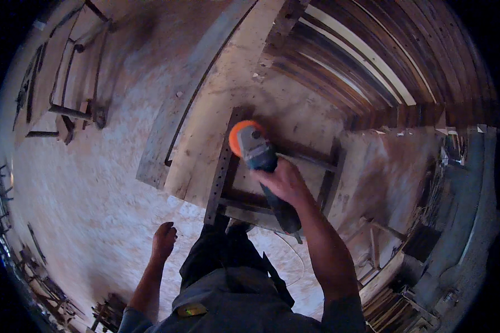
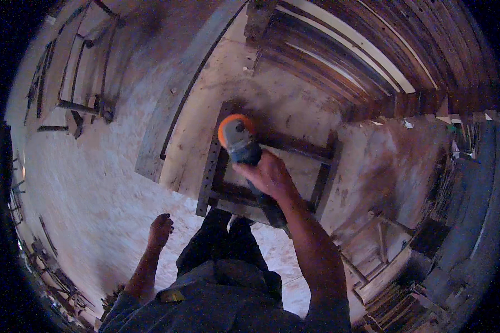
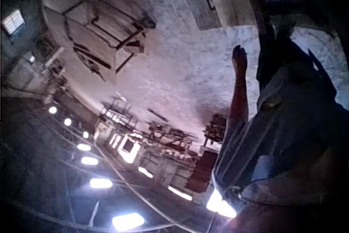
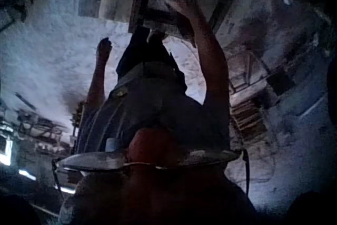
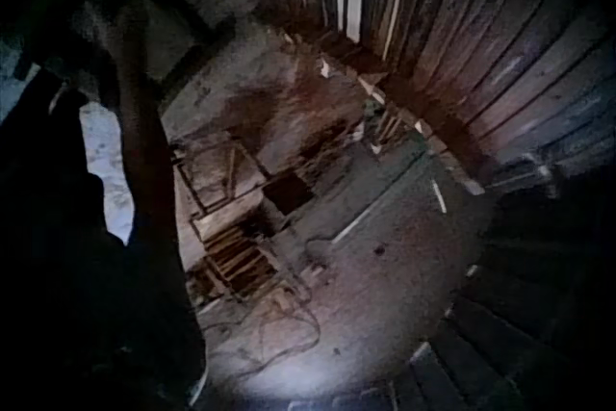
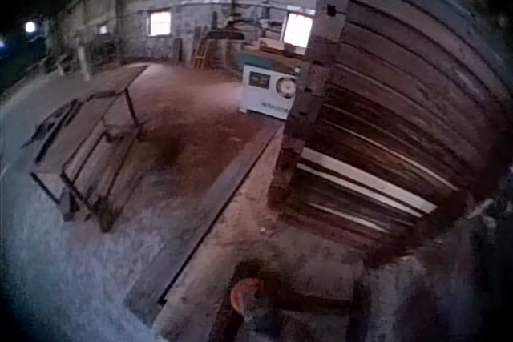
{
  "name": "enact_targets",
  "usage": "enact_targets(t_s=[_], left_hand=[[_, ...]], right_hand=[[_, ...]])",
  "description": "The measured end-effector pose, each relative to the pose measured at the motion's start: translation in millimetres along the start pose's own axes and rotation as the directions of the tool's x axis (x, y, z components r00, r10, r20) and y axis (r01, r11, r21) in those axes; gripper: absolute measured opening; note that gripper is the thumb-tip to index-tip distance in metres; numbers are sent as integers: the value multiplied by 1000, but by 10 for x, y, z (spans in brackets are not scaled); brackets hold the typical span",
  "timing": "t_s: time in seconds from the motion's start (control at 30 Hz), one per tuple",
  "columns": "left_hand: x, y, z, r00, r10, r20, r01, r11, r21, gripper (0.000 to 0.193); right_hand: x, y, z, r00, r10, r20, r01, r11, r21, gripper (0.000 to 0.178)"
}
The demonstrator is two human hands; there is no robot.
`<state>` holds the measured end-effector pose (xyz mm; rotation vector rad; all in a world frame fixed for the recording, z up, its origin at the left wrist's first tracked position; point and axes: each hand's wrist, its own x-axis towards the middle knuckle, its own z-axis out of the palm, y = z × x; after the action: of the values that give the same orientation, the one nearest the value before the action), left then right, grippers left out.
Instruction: The person uses an angle grinder with a sanding disc to smooth the edges of wooden frames. They repeatedly pick up frames from a stack, sand the edges, and return them to the stack. The person briefly pauses to remove and inspect their eyeglasses before resuming the sanding task.
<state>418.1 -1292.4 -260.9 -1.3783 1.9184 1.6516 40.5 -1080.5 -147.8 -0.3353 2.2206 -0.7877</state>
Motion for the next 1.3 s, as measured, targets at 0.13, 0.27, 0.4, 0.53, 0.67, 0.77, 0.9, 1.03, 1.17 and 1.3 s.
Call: enact_targets(t_s=[0.13,0.27,0.4,0.53,0.67,0.77,0.9,1.03,1.17,1.3], left_hand=[[285,599,106,983,183,-13,-180,975,127,36],[432,1717,420,927,375,24,-365,882,297,42],[665,2065,783,937,340,83,-325,755,570,60],[581,2479,1103,982,149,118,-186,630,754,74],[907,2123,1148,930,344,126,-315,578,753,63],[784,2196,1078,897,438,68,-327,550,769,43],[533,2487,910,903,249,350,-242,968,-64,26],[-161,2694,1165,926,253,279,-155,931,-329,17],[727,2435,417,782,348,517,-72,875,-479,12],[201,2760,963,741,444,504,-214,867,-449,19]], right_hand=[[-11,-125,-211,996,-14,-88,23,995,99,48],[-579,22,-332,989,65,-132,-52,993,102,47],[-1335,604,-305,979,195,-61,-147,879,453,45],[-2125,798,-361,878,448,-170,-277,764,583,43],[-2966,1517,-163,765,600,-234,-282,639,716,39],[-3366,1469,-108,651,693,-309,-100,483,870,41],[-3968,1869,147,586,743,-322,26,381,924,45],[-4524,2444,425,544,780,-309,140,279,950,44],[-4688,2806,610,543,783,-304,155,263,952,41],[-5128,3120,734,450,843,-295,98,282,954,49]])
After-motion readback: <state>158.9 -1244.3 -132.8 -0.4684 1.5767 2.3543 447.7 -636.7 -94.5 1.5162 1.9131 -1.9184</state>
